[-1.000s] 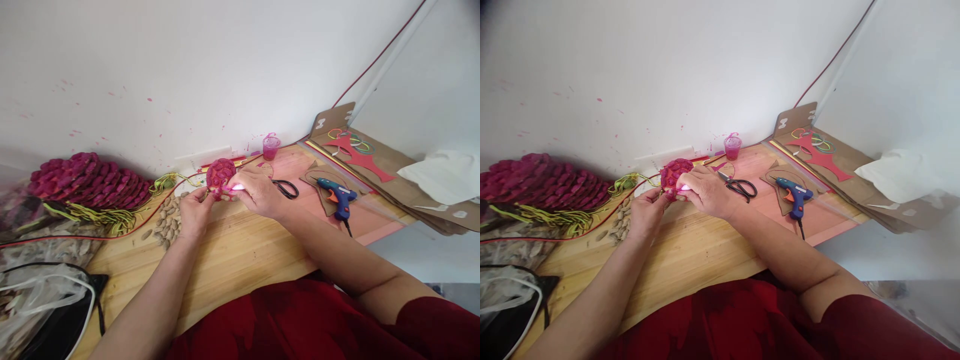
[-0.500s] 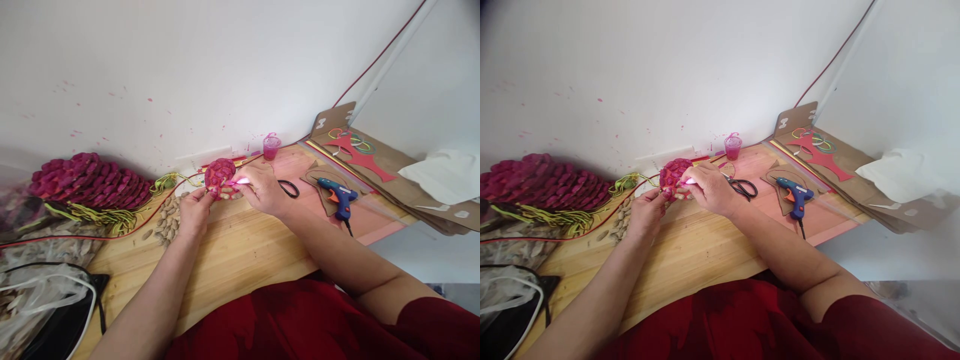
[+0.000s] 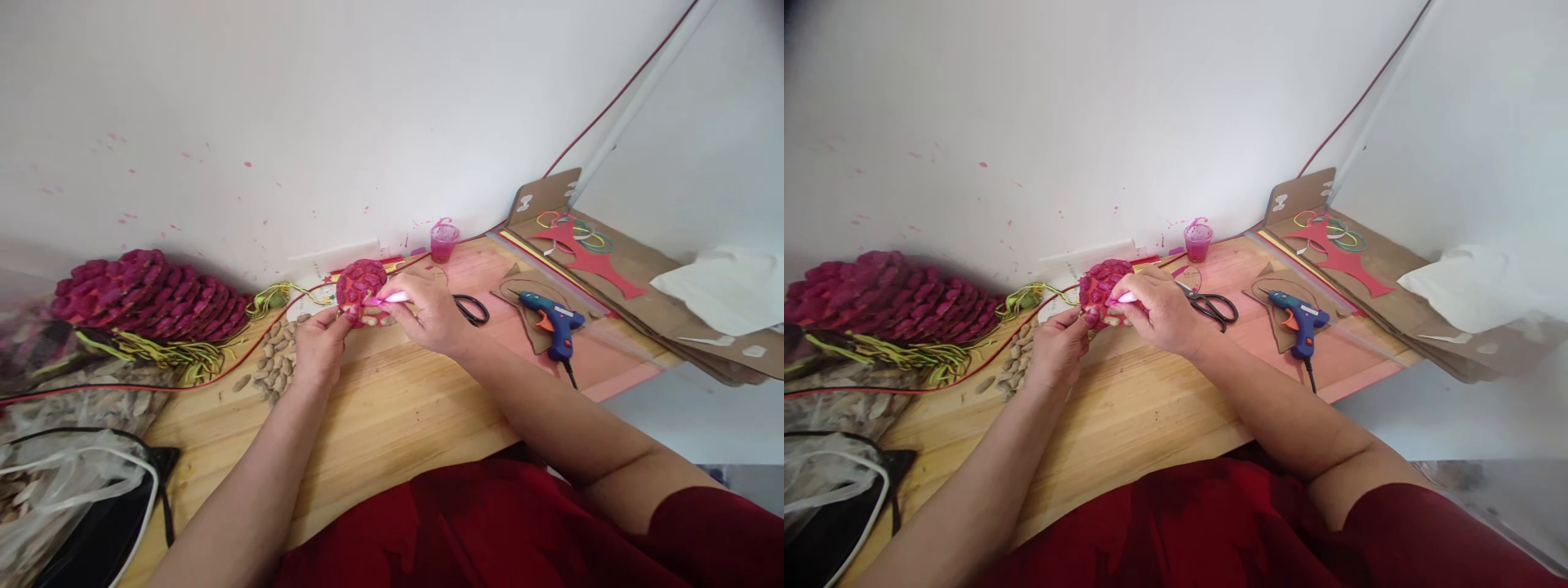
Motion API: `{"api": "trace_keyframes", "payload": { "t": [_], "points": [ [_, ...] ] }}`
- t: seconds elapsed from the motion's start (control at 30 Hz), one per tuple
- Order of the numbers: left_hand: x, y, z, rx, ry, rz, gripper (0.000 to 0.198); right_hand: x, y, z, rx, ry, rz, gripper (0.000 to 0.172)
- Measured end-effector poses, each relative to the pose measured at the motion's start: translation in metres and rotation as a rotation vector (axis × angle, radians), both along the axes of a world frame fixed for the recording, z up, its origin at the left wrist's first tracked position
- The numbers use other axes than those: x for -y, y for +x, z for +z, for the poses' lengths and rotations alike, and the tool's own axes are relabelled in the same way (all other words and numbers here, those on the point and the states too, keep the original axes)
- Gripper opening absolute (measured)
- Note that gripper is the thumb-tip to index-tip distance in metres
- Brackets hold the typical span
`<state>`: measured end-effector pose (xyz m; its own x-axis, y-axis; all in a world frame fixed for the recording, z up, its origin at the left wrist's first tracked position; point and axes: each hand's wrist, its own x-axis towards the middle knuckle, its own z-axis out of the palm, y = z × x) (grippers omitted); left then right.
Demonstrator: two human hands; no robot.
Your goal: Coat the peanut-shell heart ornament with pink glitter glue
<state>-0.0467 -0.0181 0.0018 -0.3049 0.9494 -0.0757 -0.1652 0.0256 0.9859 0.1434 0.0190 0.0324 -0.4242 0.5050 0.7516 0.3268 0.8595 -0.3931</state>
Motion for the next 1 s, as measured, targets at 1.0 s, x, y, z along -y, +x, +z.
{"api": "trace_keyframes", "payload": {
  "t": [1.0],
  "points": [
    [-0.0014, -0.0002, -0.0023, 0.012, -0.016, 0.022, 0.045, -0.0003, 0.0021, 0.0018, -0.158, -0.073, -0.112, 0.007]
  ]
}}
